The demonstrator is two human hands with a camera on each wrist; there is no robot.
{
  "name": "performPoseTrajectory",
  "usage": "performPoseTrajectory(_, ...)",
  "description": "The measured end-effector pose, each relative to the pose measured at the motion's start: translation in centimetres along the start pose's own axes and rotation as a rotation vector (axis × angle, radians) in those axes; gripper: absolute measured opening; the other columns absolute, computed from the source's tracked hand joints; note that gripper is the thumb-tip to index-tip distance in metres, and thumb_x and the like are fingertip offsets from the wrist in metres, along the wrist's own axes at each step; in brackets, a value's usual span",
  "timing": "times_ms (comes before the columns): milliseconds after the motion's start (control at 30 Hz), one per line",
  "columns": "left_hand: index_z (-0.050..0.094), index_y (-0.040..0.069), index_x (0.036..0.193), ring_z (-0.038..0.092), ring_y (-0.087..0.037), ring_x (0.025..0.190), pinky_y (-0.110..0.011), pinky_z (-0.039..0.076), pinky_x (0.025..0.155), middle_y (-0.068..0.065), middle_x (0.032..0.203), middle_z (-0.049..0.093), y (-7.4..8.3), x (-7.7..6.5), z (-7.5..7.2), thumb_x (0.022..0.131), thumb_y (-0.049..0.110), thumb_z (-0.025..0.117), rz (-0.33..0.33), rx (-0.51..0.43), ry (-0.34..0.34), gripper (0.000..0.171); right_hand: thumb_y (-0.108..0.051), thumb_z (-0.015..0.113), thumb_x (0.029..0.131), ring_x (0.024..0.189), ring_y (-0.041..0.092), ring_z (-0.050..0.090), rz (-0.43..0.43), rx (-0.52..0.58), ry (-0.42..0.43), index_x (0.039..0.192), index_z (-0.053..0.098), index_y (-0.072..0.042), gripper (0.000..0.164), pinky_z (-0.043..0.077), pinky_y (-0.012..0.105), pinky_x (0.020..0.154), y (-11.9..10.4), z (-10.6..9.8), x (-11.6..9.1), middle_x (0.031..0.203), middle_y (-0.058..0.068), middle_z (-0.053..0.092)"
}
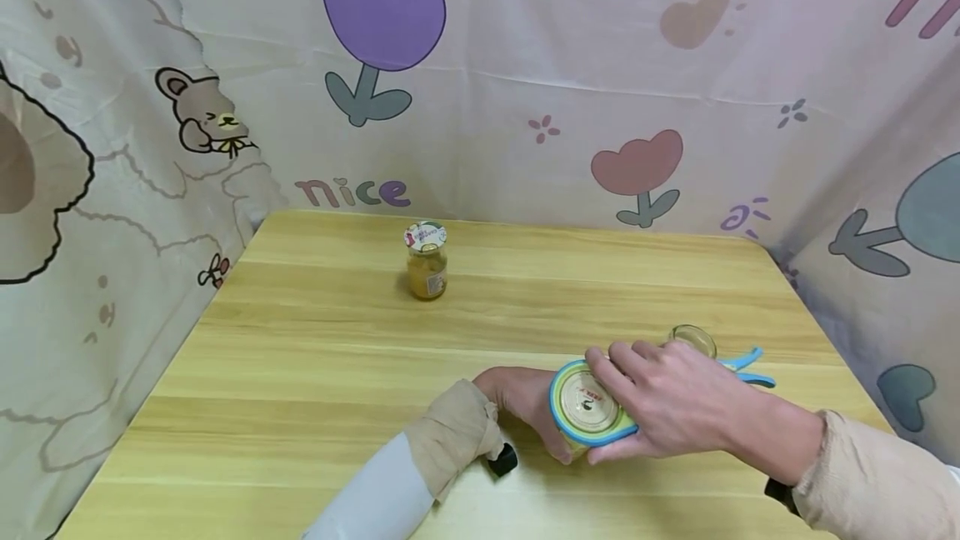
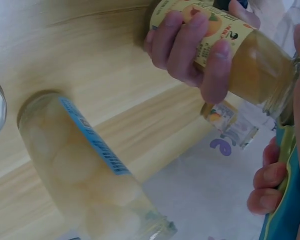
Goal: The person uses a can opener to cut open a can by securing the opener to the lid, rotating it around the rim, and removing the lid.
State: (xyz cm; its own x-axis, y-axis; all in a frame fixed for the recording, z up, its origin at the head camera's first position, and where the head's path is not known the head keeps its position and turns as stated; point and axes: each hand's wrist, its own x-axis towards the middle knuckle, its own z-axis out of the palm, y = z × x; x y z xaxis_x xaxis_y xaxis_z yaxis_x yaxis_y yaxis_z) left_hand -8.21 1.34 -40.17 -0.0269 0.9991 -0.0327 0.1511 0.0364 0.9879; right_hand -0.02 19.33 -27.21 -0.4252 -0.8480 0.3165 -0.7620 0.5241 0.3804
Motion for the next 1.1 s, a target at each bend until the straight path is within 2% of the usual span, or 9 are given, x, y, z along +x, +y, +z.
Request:
performPoseTrajectory(233,0.036,0.012,0.143,0.046,0.003,0.121,-0.019,0.031,0.116,-0.003,0.139,0.048,-0.5,0.1,-0.1,0.072,-0.003,0.082,0.003,-0.006,0.001,0.086,-0.089,0.035,0.08,0.047,0.011,0.041,0.008,-0.031,-0.006,0.108,0.06,-0.007,0.09,0.025,0.021,0.038,-0.2,-0.6,0.0,0.071,-0.003,0.048)
performPoseTrajectory(400,0.035,0.013,0.144,0.046,0.003,0.123,-0.019,0.031,0.116,-0.003,0.141,0.048,-0.3,0.2,-0.1,0.072,-0.003,0.082,0.01,-0.013,0.002,0.087,-0.089,0.037,0.079,0.048,0.012,0.045,0.015,-0.033,-0.024,0.109,0.061,-0.006,0.091,0.029,0.022,0.039,-0.3,-1.0,0.0,0.073,-0.002,0.052)
performPoseTrajectory(533,0.036,0.012,0.142,0.048,0.002,0.12,-0.02,0.034,0.115,-0.004,0.139,0.049,-0.3,0.2,-0.1,0.073,-0.003,0.081,0.024,-0.003,0.01,0.084,-0.088,0.04,0.079,0.047,0.013,0.045,-0.005,-0.037,-0.006,0.107,0.06,-0.005,0.09,0.029,0.023,0.038,-0.4,-1.1,0.1,0.072,-0.002,0.052)
performPoseTrajectory(667,0.042,0.009,0.137,0.051,0.003,0.113,-0.02,0.04,0.111,-0.006,0.133,0.054,-0.2,0.3,-0.1,0.074,-0.001,0.082,0.023,0.037,0.022,0.076,-0.086,0.038,0.081,0.046,0.014,0.044,-0.032,-0.051,0.02,0.106,0.06,-0.004,0.089,0.028,0.023,0.037,-0.6,-1.3,0.1,0.071,-0.001,0.05)
performPoseTrajectory(900,0.053,0.009,0.13,0.055,0.005,0.101,-0.018,0.047,0.102,-0.005,0.123,0.064,-0.4,0.6,-0.3,0.076,0.007,0.082,0.05,0.164,0.037,0.061,-0.085,0.032,0.084,0.047,0.014,0.043,-0.045,-0.059,0.02,0.108,0.06,-0.003,0.09,0.027,0.023,0.038,-1.2,-1.8,-0.1,0.072,0.0,0.051)
performPoseTrajectory(1000,0.055,0.009,0.129,0.056,0.005,0.1,-0.018,0.048,0.101,-0.006,0.122,0.065,-0.5,0.7,-0.3,0.077,0.008,0.082,0.062,0.163,0.064,0.059,-0.085,0.032,0.085,0.048,0.014,0.043,-0.04,-0.052,0.017,0.109,0.06,-0.003,0.089,0.026,0.022,0.039,-1.4,-2.1,-0.3,0.071,-0.001,0.05)
performPoseTrajectory(1100,0.052,0.01,0.133,0.056,0.006,0.106,-0.019,0.046,0.104,-0.004,0.126,0.063,-0.6,0.9,-0.3,0.078,0.008,0.082,0.077,0.129,0.099,0.062,-0.085,0.032,0.085,0.05,0.015,0.042,-0.04,-0.056,0.022,0.107,0.059,-0.003,0.089,0.026,0.022,0.04,-1.6,-2.2,-0.5,0.071,-0.001,0.049)
